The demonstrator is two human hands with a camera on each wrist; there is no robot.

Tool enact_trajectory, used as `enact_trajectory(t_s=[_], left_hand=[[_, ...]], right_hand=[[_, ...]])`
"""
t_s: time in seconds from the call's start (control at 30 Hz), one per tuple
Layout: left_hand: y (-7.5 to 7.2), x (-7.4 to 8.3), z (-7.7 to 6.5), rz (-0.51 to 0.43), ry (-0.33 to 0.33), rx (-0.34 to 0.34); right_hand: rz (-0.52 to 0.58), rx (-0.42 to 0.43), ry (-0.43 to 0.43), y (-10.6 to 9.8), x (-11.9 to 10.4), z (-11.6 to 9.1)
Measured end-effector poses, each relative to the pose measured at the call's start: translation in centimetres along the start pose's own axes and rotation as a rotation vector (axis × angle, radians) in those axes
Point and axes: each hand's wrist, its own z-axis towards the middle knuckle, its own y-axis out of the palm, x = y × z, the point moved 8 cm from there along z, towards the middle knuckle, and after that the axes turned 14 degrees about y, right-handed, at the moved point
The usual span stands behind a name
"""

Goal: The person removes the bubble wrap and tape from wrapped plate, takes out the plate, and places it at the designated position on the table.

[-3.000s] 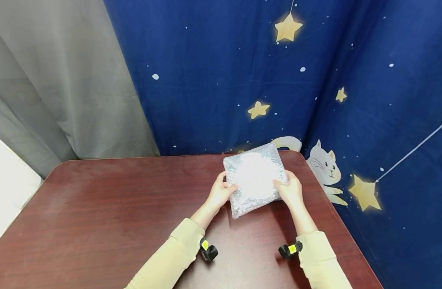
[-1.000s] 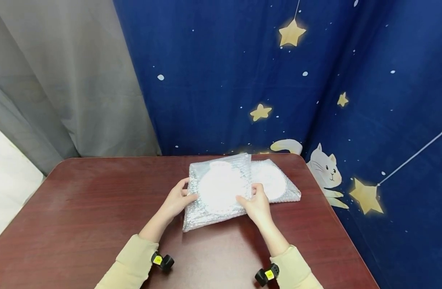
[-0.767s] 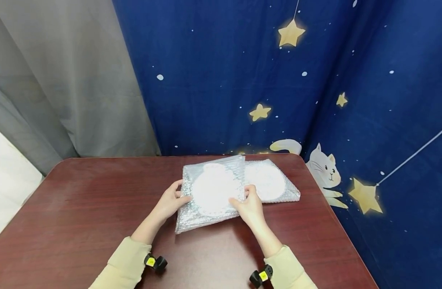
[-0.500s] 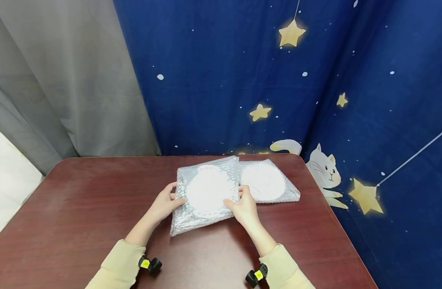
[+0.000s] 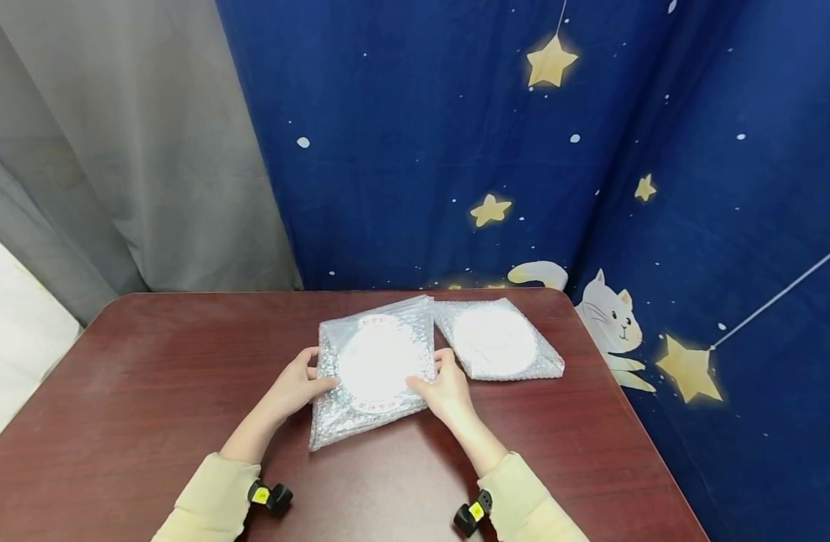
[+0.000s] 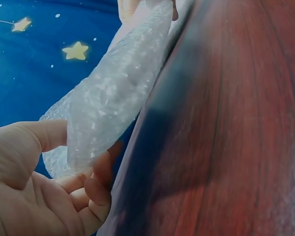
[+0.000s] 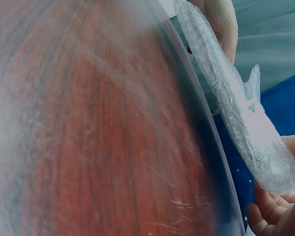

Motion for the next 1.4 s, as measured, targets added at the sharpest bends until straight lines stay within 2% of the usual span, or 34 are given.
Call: enact_trajectory(t_s=[0.33, 0.57, 0.77, 1.2, 1.4], left_hand=[[-0.2, -0.8, -0.4, 0.012, -0.025, -0.015], [-0.5, -1.7, -0.6, 0.073, -0.036, -0.023], [-0.7, -1.7, -0.6, 0.098, -0.032, -0.032], [-0.8, -2.6, -0.2, 0.085, -0.036, -0.009], [-0.7, -3.0, -0.1, 0.065, -0.063, 0.008]], right_hand=[[-0.040, -0.022, -0.022, 1.3, 0.4, 0.3], [-0.078, -0.045, -0.026, 2.2, 1.0, 0.6], [-0.086, -0.044, -0.035, 2.4, 0.9, 0.7], [-0.106, -0.082, -0.012, 2.9, 1.3, 1.4], [-0.119, -0.087, -0.001, 2.8, 1.2, 1.7]])
